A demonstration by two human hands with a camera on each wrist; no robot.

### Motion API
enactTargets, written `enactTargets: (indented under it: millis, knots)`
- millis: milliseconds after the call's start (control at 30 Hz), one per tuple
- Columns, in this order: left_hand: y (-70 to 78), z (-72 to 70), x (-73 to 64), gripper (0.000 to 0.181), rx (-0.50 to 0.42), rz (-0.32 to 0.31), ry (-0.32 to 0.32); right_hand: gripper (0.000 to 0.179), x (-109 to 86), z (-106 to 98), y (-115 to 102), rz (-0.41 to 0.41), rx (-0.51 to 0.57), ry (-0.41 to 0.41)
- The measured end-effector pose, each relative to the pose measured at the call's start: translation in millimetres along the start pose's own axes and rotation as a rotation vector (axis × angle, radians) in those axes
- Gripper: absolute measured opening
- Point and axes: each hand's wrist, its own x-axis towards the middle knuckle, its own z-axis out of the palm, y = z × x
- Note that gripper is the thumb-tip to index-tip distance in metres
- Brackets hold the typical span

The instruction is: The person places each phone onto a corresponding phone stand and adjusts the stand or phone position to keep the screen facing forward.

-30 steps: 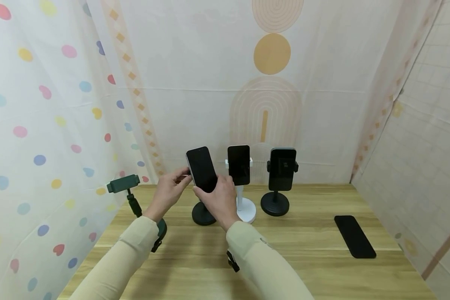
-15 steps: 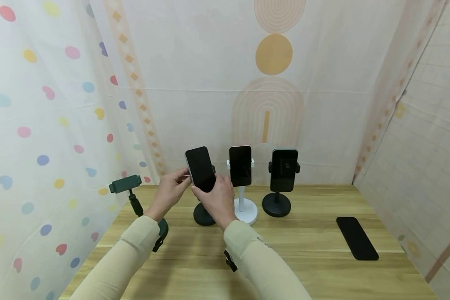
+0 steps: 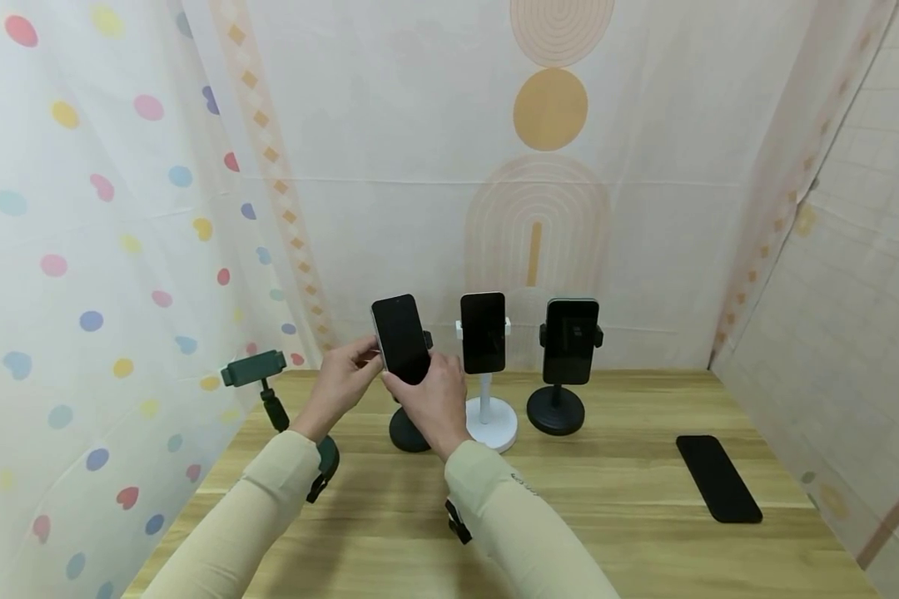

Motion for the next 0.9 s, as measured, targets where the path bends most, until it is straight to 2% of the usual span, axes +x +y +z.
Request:
enactTargets:
  millis: [267,500,900]
  knots:
    - [-0.5,-3.5,1.2,0.022,0.043,-0.003,-0.047,0.070,1.3,-0.6,2.6,0.005,-0.006,-0.009]
    - [-0.6,-5.5,4.0,0.021,0.030,-0.016,-0.086,0.069,3.4,-1.2,4.4,0.006,-0.014,-0.014]
    - [-3.5,-5.0,4.2,0.021,0.050,0.040,-0.132,0.069,7.3,-1.2,9.2,-0.015,-0.050,-0.012]
